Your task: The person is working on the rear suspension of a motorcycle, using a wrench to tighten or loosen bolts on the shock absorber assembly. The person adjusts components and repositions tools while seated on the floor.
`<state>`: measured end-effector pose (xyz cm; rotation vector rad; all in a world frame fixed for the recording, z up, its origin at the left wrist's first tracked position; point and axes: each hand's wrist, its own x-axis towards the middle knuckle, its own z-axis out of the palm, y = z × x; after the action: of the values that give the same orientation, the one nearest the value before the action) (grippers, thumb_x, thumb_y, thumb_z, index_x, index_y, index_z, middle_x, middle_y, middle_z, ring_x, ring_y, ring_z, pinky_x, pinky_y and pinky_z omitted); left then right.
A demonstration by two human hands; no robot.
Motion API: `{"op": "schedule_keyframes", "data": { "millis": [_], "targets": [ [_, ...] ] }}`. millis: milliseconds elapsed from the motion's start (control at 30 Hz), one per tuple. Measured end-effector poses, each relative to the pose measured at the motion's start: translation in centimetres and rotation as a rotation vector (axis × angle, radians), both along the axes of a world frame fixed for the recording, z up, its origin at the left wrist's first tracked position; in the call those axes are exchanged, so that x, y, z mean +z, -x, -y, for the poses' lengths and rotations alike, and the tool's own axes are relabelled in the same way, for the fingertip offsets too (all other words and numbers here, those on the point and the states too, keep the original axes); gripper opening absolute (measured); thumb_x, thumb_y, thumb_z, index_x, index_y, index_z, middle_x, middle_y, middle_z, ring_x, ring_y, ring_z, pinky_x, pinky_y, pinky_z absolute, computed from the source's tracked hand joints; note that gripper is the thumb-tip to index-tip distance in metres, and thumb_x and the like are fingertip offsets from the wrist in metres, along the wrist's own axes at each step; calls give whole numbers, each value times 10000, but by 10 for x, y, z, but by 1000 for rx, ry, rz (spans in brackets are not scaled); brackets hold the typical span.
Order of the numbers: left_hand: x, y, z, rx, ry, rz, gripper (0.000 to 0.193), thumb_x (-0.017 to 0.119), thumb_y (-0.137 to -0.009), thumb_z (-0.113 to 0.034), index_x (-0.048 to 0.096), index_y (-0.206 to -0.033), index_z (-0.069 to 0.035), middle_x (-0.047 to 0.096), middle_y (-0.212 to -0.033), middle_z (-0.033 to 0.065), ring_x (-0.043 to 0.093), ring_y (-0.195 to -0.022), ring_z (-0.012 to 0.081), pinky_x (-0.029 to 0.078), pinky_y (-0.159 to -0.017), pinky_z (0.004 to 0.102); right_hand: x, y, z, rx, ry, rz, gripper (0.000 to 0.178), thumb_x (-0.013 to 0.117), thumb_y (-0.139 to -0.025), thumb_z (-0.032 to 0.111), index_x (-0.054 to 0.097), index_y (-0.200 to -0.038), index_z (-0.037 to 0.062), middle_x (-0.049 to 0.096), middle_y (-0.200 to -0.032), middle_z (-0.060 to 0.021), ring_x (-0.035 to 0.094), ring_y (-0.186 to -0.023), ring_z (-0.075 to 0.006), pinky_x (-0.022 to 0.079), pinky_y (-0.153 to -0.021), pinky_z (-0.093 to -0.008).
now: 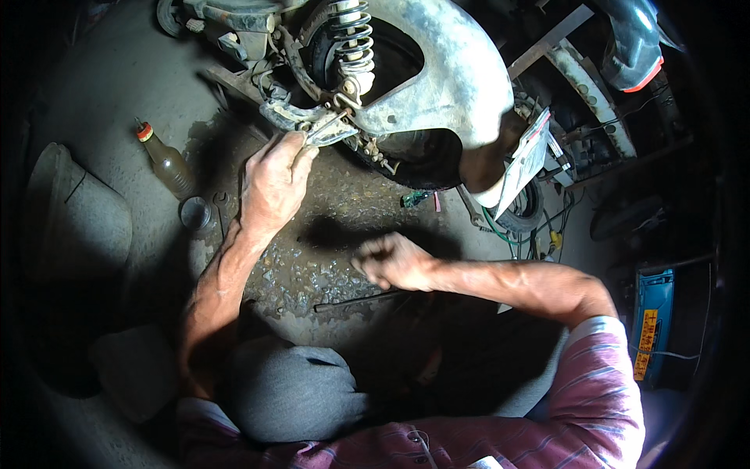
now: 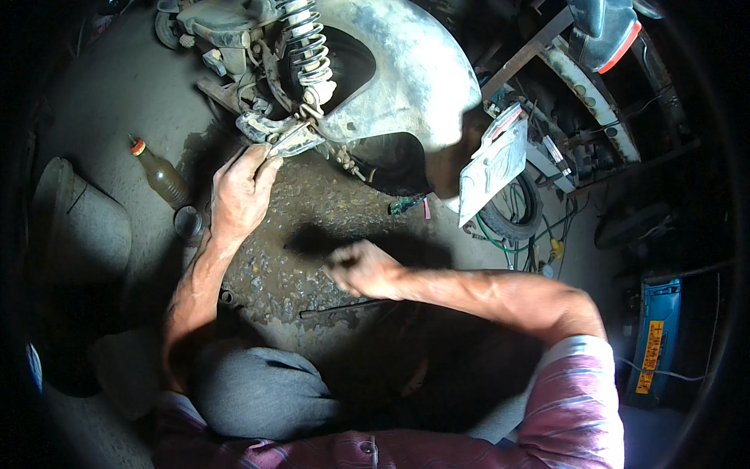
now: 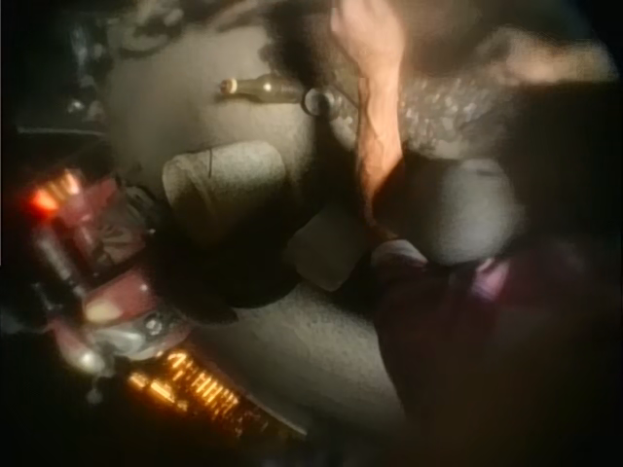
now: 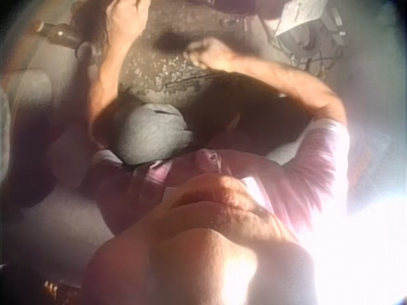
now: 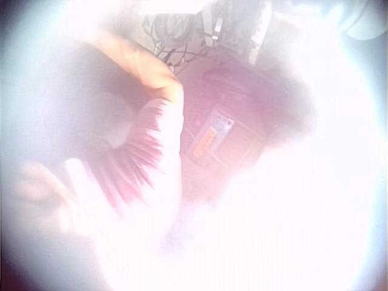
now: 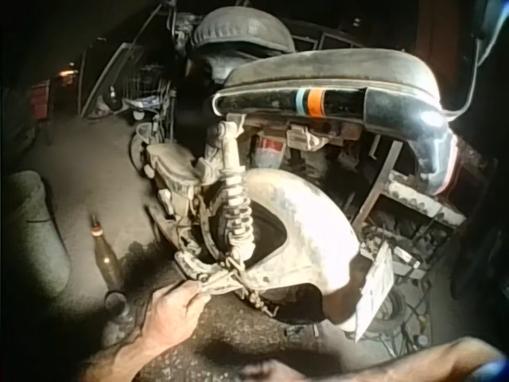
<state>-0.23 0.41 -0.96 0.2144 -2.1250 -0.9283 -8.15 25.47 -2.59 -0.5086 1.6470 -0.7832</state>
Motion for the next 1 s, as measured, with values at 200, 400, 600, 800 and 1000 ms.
{"op": "schedule_keyframes", "data": {
  "millis": [200, 400, 600, 800, 1000],
  "targets": [
    [3, 2, 2, 12, -85, -12, 164, 738, -972, -104, 691, -1102, -16, 709, -933, 126, 690, -755, 278, 549, -630, 359, 26, 23, -107, 288, -259, -131, 241, 669, -987, 131, 768, -1202, 85, 802, -992, -78, 678, -838, -134, 558, -781, -315],
    [11, 5, 9, -61, -933, 255, 375, 623, -1073, -416, 641, -948, -63, 655, -718, 11, 577, -543, 68, 441, -467, 221, 74, 53, -116, 156, -92, -315, 323, 731, -1018, 258, 727, -1259, 44, 773, -1040, -101, 682, -938, -135, 548, -867, -325],
    [18, 11, 9, -175, -1118, 248, 305, 647, -1071, -328, 650, -908, -70, 613, -661, -9, 536, -503, 60, 412, -443, 220, 101, 53, -119, 239, -103, -413, 364, 731, -1008, 259, 707, -1286, 25, 770, -1102, -138, 707, -1009, -195, 546, -921, -356],
    [27, 11, -1, 99, 166, -21, 143, 748, -964, -47, 620, -995, 10, 636, -739, 62, 623, -644, 102, 519, -599, 317, 106, 54, -124, 260, -44, -440, 363, 742, -1000, 252, 707, -1281, 25, 769, -1121, -155, 721, -1023, -226, 551, -926, -373],
    [27, 1, -7, -114, -863, 196, 370, 560, -1103, -372, 681, -1021, -33, 686, -769, 56, 579, -566, 111, 464, -516, 243, 106, 54, -126, 247, -31, -416, 348, 748, -990, 222, 709, -1273, 23, 769, -1120, -152, 722, -1012, -217, 552, -927, -371]
  ]
}}
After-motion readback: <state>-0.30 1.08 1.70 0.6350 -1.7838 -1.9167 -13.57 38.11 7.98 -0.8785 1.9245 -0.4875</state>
